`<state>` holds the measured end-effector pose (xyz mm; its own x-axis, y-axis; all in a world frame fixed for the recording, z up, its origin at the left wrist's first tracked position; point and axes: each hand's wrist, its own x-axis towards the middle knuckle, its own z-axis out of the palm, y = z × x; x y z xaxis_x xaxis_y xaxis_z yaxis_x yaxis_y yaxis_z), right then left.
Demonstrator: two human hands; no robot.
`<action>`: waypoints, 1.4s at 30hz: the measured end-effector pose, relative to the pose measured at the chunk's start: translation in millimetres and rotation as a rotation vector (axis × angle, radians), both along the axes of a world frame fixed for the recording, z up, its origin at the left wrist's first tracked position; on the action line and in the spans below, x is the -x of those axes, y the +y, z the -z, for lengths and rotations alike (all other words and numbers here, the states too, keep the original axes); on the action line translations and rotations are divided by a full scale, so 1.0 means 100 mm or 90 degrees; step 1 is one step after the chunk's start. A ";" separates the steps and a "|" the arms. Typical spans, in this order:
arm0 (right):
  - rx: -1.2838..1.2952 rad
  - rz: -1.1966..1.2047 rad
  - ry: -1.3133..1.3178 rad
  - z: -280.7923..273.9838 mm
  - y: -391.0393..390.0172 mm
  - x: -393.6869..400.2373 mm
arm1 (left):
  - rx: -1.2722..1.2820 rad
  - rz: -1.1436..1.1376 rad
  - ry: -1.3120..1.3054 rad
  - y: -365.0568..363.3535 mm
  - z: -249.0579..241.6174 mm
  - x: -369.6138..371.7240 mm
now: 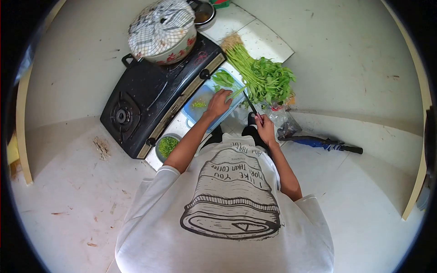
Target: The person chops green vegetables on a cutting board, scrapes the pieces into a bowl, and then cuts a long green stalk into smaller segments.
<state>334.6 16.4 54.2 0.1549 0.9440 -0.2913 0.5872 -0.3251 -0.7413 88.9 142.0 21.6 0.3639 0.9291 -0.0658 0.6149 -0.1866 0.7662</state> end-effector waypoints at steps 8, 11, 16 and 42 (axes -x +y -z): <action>-0.113 0.057 0.019 0.04 0.02 -0.41 | -0.070 0.023 0.161 0.16 0.19 -0.49; -0.048 0.072 0.012 -0.02 0.06 -0.54 | -0.071 0.034 0.187 0.14 0.24 -0.49; -0.072 0.096 0.040 0.03 0.14 -0.62 | -0.105 0.044 0.168 0.14 0.32 -0.43; -0.016 -0.334 0.279 -0.64 1.83 0.04 | 0.275 -0.289 -0.393 -0.43 -0.88 -0.55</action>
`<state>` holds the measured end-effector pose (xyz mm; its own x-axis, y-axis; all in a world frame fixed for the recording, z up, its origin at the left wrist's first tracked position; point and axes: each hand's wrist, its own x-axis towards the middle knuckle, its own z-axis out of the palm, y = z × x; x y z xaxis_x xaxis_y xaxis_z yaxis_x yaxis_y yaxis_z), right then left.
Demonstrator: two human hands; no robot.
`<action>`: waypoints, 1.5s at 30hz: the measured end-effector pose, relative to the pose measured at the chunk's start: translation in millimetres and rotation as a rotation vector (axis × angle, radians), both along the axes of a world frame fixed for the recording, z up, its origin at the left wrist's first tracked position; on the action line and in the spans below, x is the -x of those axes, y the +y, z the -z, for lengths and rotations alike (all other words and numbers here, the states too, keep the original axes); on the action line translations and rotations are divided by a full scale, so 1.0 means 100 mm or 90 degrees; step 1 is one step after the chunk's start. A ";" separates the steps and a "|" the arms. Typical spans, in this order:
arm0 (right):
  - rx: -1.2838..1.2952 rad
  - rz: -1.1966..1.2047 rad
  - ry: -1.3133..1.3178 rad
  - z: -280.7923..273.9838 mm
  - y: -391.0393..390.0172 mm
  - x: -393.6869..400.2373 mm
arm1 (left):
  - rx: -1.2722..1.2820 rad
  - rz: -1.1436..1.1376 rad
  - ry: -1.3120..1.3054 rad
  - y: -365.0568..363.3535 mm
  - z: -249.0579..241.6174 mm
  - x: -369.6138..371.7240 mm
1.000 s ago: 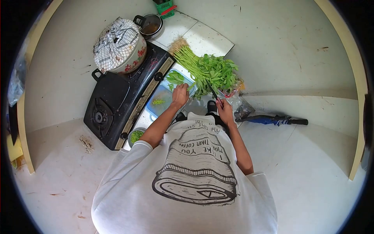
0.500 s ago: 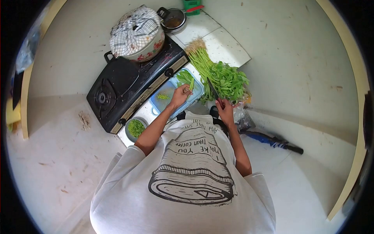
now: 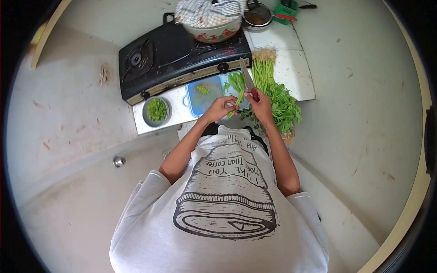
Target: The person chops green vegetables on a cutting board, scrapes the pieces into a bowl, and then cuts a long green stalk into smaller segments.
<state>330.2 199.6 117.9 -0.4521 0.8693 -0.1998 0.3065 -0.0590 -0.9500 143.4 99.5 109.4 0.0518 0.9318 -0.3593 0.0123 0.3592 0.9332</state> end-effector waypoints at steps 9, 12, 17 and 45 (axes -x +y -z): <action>0.091 -0.162 0.046 0.01 -0.10 0.13 | 0.008 -0.166 -0.015 -0.54 -0.08 -0.32; 0.123 -0.220 0.048 0.04 -0.13 0.13 | 0.037 -0.180 -0.003 -0.70 -0.04 -0.35; 0.153 -0.284 0.039 0.14 -0.13 0.19 | 0.035 -0.155 0.067 -0.80 -0.02 -0.25; 0.100 -0.273 -0.150 0.77 -0.49 1.25 | -0.012 -0.287 0.301 -0.93 0.96 1.44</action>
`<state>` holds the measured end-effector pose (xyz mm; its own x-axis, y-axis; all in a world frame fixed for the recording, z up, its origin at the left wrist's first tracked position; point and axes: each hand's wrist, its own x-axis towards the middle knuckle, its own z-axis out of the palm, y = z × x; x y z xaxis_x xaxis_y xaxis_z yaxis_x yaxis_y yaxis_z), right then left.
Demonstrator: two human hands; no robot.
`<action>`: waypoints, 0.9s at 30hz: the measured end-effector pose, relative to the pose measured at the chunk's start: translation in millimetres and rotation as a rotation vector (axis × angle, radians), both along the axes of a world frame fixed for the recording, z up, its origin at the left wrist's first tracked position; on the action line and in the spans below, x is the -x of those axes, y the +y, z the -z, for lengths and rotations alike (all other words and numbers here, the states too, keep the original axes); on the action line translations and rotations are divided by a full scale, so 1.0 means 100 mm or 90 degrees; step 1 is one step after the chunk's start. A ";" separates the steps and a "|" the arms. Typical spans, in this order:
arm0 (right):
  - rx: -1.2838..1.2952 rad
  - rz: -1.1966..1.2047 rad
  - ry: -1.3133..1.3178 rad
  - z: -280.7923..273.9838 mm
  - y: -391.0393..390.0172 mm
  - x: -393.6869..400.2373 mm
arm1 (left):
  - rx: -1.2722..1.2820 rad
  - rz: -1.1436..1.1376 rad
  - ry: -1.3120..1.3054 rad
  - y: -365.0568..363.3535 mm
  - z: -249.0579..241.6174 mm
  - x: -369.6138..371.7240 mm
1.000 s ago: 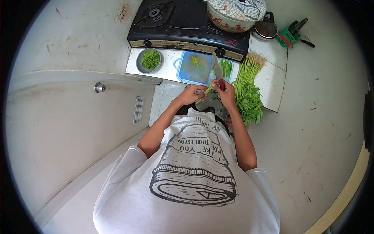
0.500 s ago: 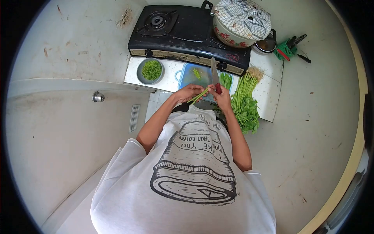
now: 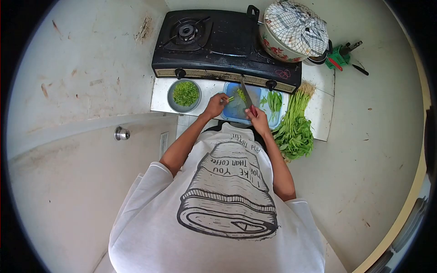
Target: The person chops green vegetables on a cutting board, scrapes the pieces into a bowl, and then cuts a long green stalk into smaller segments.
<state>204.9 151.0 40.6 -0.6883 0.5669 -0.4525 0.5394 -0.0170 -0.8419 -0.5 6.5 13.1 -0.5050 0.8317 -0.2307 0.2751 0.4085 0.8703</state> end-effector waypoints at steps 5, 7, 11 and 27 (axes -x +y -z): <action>-0.149 -0.060 -0.093 0.01 -0.22 -0.12 | -0.088 0.009 0.088 0.02 -0.03 0.01; -0.164 -0.062 -0.090 0.03 -0.26 -0.16 | -0.093 0.056 0.117 0.02 0.04 0.01; -0.205 -0.086 -0.101 0.04 -0.32 -0.24 | -0.089 0.055 0.158 0.01 0.12 -0.07; -0.218 -0.218 -0.175 0.02 -0.31 -0.12 | 0.004 0.045 0.206 0.05 0.01 -0.15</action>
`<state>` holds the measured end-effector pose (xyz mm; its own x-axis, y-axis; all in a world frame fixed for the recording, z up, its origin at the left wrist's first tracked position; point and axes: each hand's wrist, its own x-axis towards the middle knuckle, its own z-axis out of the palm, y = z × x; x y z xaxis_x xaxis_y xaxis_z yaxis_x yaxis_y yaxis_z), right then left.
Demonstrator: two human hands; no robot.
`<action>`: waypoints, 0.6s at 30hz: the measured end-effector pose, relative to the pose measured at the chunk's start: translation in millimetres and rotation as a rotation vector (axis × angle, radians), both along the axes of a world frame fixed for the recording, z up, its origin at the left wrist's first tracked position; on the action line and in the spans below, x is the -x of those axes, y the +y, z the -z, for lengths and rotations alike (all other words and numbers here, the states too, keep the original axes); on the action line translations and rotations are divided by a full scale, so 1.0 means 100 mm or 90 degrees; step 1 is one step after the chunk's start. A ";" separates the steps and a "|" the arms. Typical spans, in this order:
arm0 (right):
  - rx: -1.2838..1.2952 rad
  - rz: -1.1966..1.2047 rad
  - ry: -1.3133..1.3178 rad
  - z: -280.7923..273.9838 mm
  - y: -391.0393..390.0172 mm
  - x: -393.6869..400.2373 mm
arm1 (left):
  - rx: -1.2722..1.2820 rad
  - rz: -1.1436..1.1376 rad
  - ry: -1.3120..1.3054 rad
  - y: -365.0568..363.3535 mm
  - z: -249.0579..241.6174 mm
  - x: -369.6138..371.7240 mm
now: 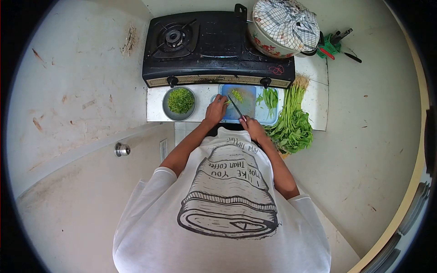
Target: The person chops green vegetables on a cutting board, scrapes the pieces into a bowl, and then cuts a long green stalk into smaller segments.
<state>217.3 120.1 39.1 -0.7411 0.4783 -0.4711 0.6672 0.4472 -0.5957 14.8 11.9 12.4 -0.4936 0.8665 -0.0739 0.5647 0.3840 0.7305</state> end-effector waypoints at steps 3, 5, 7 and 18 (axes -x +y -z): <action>-0.023 -0.037 -0.034 0.03 0.02 0.01 | 0.003 -0.009 0.006 0.05 0.00 -0.01; -0.017 -0.059 -0.052 0.08 0.05 0.02 | -0.001 -0.016 0.001 0.05 -0.02 -0.02; -0.010 -0.063 -0.076 0.04 0.05 0.05 | 0.000 -0.016 0.005 0.05 -0.02 -0.02; -0.042 -0.089 -0.061 0.00 0.00 0.04 | -0.012 -0.009 0.019 0.05 0.00 -0.04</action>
